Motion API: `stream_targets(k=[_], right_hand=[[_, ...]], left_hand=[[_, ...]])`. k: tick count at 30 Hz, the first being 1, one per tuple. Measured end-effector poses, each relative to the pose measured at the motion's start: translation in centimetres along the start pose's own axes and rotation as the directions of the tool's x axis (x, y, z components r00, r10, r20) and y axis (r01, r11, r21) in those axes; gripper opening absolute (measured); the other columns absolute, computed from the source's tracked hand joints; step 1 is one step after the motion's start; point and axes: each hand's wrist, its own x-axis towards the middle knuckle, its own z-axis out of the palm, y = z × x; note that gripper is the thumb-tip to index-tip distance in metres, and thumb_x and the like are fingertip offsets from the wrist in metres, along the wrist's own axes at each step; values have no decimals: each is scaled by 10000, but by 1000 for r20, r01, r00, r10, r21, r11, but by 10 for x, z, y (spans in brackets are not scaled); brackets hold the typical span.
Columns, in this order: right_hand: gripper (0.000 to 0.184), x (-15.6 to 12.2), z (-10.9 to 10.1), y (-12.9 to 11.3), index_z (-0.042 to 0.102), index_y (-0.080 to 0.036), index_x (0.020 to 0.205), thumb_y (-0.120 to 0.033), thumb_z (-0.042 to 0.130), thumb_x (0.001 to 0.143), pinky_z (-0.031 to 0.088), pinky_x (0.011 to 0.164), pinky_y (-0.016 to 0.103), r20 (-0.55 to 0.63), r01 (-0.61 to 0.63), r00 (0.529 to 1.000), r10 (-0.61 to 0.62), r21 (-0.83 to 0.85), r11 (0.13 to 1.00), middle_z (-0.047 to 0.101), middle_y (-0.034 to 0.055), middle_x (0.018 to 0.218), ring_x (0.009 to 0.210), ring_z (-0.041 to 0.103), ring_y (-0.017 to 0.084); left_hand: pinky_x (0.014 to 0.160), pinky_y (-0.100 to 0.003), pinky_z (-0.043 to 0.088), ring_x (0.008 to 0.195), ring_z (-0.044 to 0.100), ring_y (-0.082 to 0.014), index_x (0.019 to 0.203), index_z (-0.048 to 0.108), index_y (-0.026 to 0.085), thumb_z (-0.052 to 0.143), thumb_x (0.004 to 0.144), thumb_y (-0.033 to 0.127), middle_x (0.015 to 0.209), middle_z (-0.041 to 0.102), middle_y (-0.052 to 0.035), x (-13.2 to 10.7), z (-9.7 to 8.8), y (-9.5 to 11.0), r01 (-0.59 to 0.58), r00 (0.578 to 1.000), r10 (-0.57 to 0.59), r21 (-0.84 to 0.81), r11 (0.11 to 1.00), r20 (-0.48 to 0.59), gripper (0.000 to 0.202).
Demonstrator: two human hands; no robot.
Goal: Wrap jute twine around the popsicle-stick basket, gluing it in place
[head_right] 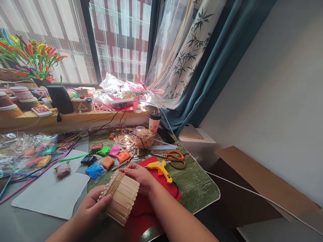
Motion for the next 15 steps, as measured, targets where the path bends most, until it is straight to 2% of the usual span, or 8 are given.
stream_targets(k=[2,4,7,10,12,15], right_hand=[[422,-2,-1,-1,624,-161,760,-296,973,566,514,796,341,-12,-24,1000,24,-18,1000,782,63,909,789,717,188],[410,-4,-2,-4,630,-155,755,-286,969,567,511,792,342,-34,-23,999,22,-23,999,782,72,901,799,719,198],[391,-7,-1,-6,648,-146,757,-284,963,572,508,801,347,-74,-20,997,19,-12,1000,782,86,920,825,721,211],[371,-10,2,-5,683,-135,789,-269,956,577,492,737,303,-97,-81,992,81,2,997,751,36,791,713,679,161],[357,-12,3,-3,687,-141,793,-273,948,587,487,718,300,-108,-101,989,103,15,995,736,18,757,686,664,155],[383,-13,4,-2,660,-158,755,-300,957,559,478,681,301,-171,-65,983,63,-10,998,729,12,729,664,654,161]], left_hand=[[773,-347,571,855,719,-313,943,852,209,703,828,575,931,825,-106,-2,-1,1,-63,996,68,92,994,-57,412],[776,-348,571,854,727,-318,930,852,221,689,847,541,922,827,-102,-3,-2,3,-117,992,122,137,984,-28,369],[775,-357,576,829,730,-319,870,844,216,647,881,528,887,821,-100,-3,-4,6,-148,989,147,125,981,19,369],[905,-412,565,964,720,-360,931,847,219,649,875,539,1022,822,-117,-2,-7,5,-152,988,152,67,986,-2,380],[1026,-451,511,1123,675,-396,1014,841,221,672,860,527,1152,799,-127,-1,-10,3,-133,990,132,14,991,40,382],[1094,-485,462,1260,607,-417,1165,798,228,752,796,490,1277,758,-126,1,-10,-2,25,997,-17,-110,994,72,455]])
